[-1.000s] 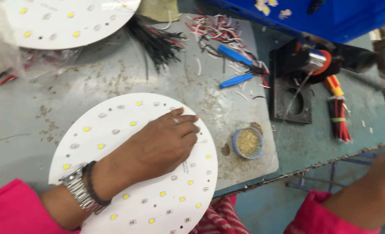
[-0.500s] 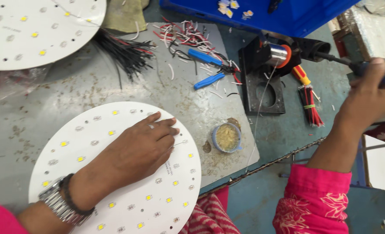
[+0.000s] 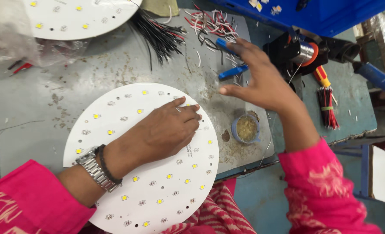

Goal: The person solders small LED components onto a circular PCB using a soldering iron and solder wire. They repeatedly apply flux, place LEDs, solder each connection, and trim excess leads with pliers.

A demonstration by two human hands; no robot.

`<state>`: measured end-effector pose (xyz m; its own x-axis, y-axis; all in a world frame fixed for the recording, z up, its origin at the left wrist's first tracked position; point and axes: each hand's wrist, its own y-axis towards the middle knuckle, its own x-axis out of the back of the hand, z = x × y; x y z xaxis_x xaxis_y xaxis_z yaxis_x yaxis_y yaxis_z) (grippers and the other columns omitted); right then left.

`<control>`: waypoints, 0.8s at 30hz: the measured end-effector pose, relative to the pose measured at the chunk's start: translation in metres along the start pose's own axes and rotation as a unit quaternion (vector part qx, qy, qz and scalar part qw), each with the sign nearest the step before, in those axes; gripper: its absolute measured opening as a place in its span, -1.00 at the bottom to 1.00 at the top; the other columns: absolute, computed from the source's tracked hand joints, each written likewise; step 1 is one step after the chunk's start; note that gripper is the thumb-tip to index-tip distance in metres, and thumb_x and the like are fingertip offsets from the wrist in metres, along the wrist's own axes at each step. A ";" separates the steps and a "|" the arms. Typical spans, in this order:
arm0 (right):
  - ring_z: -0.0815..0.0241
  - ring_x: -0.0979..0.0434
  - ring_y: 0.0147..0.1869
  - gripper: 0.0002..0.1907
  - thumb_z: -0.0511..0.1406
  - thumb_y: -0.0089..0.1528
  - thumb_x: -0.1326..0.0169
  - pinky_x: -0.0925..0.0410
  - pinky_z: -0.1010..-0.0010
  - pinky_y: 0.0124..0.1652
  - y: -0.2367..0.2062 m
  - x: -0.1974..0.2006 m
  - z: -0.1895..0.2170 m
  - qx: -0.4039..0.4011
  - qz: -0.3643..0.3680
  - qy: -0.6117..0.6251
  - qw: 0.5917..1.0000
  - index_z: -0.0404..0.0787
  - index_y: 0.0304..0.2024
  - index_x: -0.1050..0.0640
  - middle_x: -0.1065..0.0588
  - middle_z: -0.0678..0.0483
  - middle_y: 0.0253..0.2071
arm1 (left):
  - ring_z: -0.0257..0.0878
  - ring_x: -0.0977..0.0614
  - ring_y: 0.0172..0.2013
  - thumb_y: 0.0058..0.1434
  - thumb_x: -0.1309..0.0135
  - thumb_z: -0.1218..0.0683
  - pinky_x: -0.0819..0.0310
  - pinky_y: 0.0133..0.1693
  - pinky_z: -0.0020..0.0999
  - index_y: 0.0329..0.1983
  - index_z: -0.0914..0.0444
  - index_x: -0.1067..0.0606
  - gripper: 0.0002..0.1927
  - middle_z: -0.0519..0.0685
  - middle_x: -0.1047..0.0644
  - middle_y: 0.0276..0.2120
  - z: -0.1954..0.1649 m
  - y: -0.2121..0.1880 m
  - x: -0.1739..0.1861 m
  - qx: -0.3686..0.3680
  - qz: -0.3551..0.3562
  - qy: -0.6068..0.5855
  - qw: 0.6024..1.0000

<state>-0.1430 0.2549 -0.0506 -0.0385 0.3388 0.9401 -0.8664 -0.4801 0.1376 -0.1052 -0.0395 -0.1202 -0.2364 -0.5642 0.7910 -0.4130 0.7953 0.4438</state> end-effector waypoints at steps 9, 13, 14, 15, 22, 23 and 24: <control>-0.11 -0.38 0.42 -0.23 -0.14 0.18 -0.39 -0.30 0.14 0.34 0.016 -0.023 -0.022 -0.017 -0.086 -0.037 0.995 -0.16 0.37 -0.39 -0.39 -0.11 0.36 | -0.04 -0.54 0.16 0.14 -0.06 0.20 -0.22 0.30 0.00 -0.11 0.38 -0.56 -0.74 0.12 -0.60 -0.05 0.001 0.002 0.003 0.008 -0.006 -0.016 1.000; 0.09 -0.45 0.24 -0.32 -0.20 0.38 -0.30 -0.37 0.20 0.21 -0.012 0.006 -0.014 -0.074 -0.332 0.374 0.863 -0.06 0.48 -0.33 -0.42 -0.02 0.25 | -0.04 -0.54 0.15 0.10 -0.06 0.20 -0.19 0.30 0.00 -0.09 0.39 -0.57 -0.70 0.12 -0.60 -0.05 0.000 0.002 0.002 0.018 -0.017 -0.044 0.999; 0.09 -0.44 0.21 -0.35 -0.17 0.38 -0.27 -0.36 0.21 0.19 -0.023 0.015 -0.004 -0.048 -0.388 0.477 0.788 -0.07 0.46 -0.34 -0.42 -0.02 0.22 | -0.04 -0.54 0.15 0.09 -0.05 0.21 -0.19 0.30 0.01 -0.10 0.39 -0.57 -0.70 0.12 -0.60 -0.05 0.000 0.002 0.001 0.018 -0.019 -0.043 0.999; 0.09 -0.43 0.19 -0.38 -0.14 0.38 -0.23 -0.35 0.21 0.16 -0.040 0.020 0.013 -0.056 -0.419 0.534 0.733 -0.09 0.43 -0.34 -0.42 -0.03 0.20 | -0.03 -0.54 0.15 0.08 -0.05 0.22 -0.18 0.30 0.01 -0.12 0.38 -0.57 -0.71 0.11 -0.60 -0.05 0.000 0.002 0.001 0.019 -0.020 -0.044 0.999; 0.07 -0.38 0.00 -0.41 0.05 0.38 0.01 -0.28 0.24 -0.02 -0.088 -0.040 0.110 -0.083 -0.437 0.687 0.574 -0.21 0.26 -0.39 -0.41 -0.05 0.01 | -0.04 -0.55 0.15 0.08 0.00 0.26 -0.16 0.34 0.01 -0.24 0.35 -0.57 -0.79 0.13 -0.61 -0.12 -0.002 0.003 0.001 0.041 0.000 -0.053 0.998; 0.07 -0.37 -0.02 -0.40 0.07 0.38 0.04 -0.27 0.24 -0.04 -0.083 -0.047 0.115 -0.090 -0.425 0.692 0.576 -0.22 0.24 -0.39 -0.41 -0.06 -0.02 | -0.03 -0.55 0.14 0.07 0.01 0.26 -0.16 0.33 0.01 -0.24 0.35 -0.57 -0.79 0.13 -0.61 -0.13 -0.002 0.004 0.002 0.039 -0.005 -0.054 0.998; 0.06 -0.36 -0.05 -0.38 0.10 0.38 0.08 -0.26 0.24 -0.07 -0.079 -0.053 0.120 -0.094 -0.420 0.692 0.579 -0.24 0.21 -0.40 -0.41 -0.06 -0.05 | -0.03 -0.56 0.13 0.06 0.01 0.26 -0.16 0.32 0.01 -0.25 0.34 -0.57 -0.79 0.12 -0.61 -0.14 -0.002 0.005 0.003 0.038 -0.012 -0.055 0.998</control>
<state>-0.0130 0.1775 -0.0736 0.1868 0.7757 -0.6029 -0.9027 0.3776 0.2061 -0.1057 -0.0372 -0.1146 -0.3184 -0.6071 0.7281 -0.4838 0.7645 0.4259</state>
